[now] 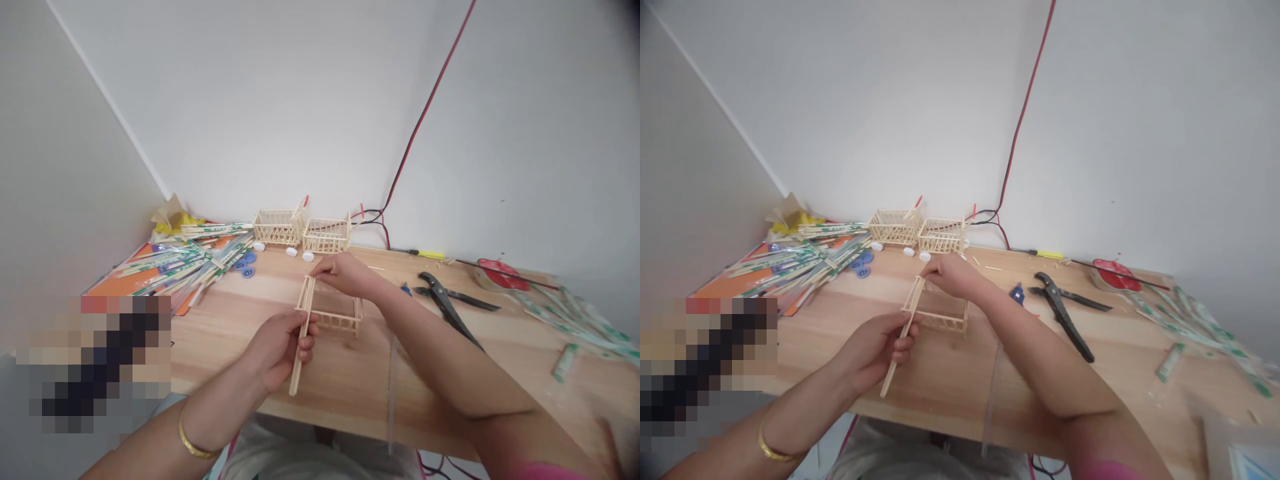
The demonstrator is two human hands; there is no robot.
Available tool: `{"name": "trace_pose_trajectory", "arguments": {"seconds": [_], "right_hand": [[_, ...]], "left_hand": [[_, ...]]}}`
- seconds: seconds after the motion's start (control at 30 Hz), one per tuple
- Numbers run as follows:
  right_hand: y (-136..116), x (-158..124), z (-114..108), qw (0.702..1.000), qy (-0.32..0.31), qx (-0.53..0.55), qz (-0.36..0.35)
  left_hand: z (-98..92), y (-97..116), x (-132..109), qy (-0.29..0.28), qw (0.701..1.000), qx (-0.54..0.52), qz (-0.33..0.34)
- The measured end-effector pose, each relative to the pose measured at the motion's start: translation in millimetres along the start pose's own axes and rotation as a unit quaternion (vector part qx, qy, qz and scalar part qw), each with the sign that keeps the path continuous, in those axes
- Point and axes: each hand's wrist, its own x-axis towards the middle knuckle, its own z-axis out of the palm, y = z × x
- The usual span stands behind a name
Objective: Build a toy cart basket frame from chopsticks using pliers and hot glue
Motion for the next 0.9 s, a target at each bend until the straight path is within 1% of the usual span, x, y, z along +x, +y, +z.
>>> {"name": "trace_pose_trajectory", "arguments": {"seconds": [0.17, 0.47, 0.6, 0.67, 0.8, 0.9], "right_hand": [[1.2, -0.3, 0.3, 1.000, 0.001, -0.004, 0.000], [-1.4, -1.9, -1.0, 1.000, 0.007, -0.002, 0.009], [-1.5, -3.7, 0.0, 1.000, 0.007, 0.005, 0.000], [-1.7, -5.2, -0.1, 1.000, 0.020, 0.009, -0.001], [-3.2, -12.2, -7.6, 0.997, 0.065, 0.027, 0.026], [-6.2, -25.4, -20.4, 0.991, 0.120, 0.041, 0.033]], "left_hand": [[0.4, 0.6, 0.1, 0.008, 1.000, 0.004, -0.003], [2.6, -0.3, 1.8, 0.038, 0.999, 0.016, -0.013], [2.8, -2.2, 3.0, 0.049, 0.999, 0.020, -0.010], [2.0, -3.4, 3.6, 0.055, 0.998, 0.023, -0.007], [-0.1, -6.3, 1.1, 0.057, 0.998, 0.034, 0.007], [0.2, -9.5, -5.6, 0.044, 0.995, 0.067, 0.065]]}}
